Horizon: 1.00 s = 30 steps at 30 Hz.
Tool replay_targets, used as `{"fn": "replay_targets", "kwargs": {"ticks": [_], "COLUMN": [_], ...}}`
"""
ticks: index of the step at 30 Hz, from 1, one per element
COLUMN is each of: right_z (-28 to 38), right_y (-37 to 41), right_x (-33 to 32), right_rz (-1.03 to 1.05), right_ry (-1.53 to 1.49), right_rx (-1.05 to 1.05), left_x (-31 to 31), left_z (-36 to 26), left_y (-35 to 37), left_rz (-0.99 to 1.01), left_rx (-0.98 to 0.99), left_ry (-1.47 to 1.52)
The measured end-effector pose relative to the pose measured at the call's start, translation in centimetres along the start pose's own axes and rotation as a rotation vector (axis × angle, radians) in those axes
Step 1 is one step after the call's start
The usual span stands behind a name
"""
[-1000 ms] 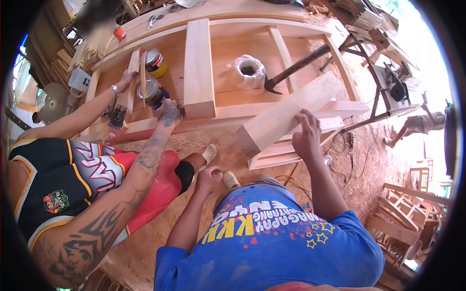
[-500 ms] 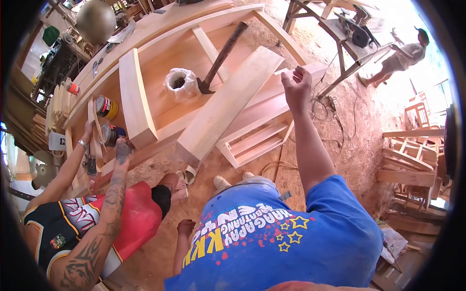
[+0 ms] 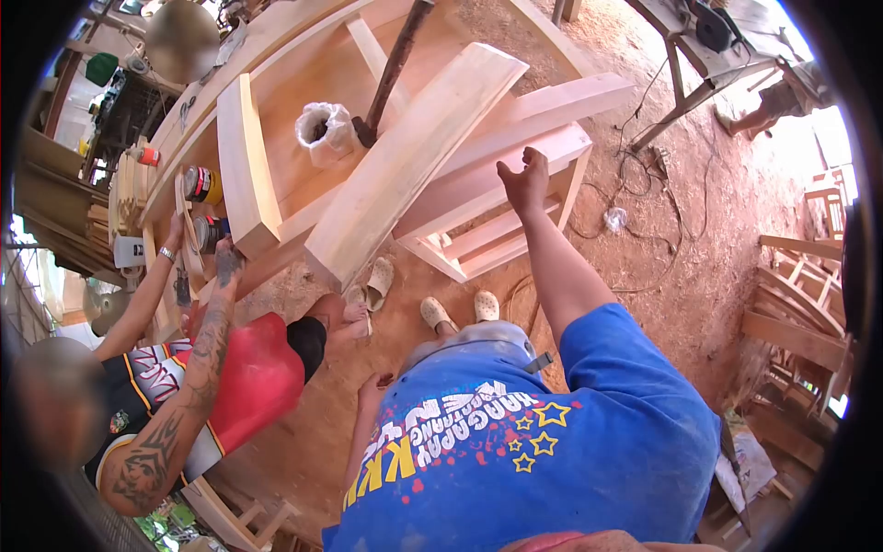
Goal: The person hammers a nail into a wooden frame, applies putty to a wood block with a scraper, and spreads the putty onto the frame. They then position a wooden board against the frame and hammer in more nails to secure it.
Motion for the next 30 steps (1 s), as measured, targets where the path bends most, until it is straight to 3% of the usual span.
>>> {"fn": "replay_targets", "kwargs": {"ticks": [7, 11, 12, 13, 14, 17, 19, 21, 25, 30], "right_z": [-1.2, -1.3, 0.8, 4.2, 6.7, 12.5, 16.2, 17.3, 15.4, 14.3], "right_y": [-1.2, -1.4, -1.5, -1.4, -2.5, -6.3, -9.8, -13.0, -14.1, -13.5], "right_x": [1.0, 1.1, -0.2, -2.9, -4.1, -6.6, -7.3, -6.2, -4.0, -3.5], "right_rz": [0.005, -0.041, -0.095, -0.153, -0.228, -0.279, -0.248, -0.202, -0.138, -0.118], "right_ry": [-0.017, -0.059, -0.154, -0.146, -0.213, -0.272, -0.171, -0.134, -0.015, -0.116], "right_rx": [-0.048, -0.024, 0.103, 0.124, 0.024, -0.247, -0.366, -0.381, -0.394, -0.340], "left_x": [-0.4, 0.0, 0.3, -0.1, -0.2, -0.1, -1.0, -1.2, -1.9, -0.8], "left_z": [1.1, 4.9, 8.6, 6.8, 5.4, 0.5, 3.0, 5.3, 2.1, 2.4], "left_y": [2.2, 1.3, -0.2, -0.4, 0.8, 3.4, 0.9, -1.1, -0.5, -0.7], "left_rz": [-0.085, -0.071, -0.074, -0.079, -0.093, -0.111, -0.096, -0.126, -0.169, -0.149], "left_rx": [-0.150, -0.140, -0.120, -0.093, -0.100, -0.124, -0.115, -0.146, -0.140, -0.118], "left_ry": [-0.095, 0.078, 0.111, 0.148, -0.055, -0.029, -0.059, 0.037, -0.087, -0.047]}}
Point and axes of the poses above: each hand's wrist, its own y-axis away from the middle knuckle, its own x-axis out of the palm, z = x × y, the point moved 1 cm from there along -y, towards the middle knuckle, and after that the axes turned 11 degrees about z, right-handed, at the moved point
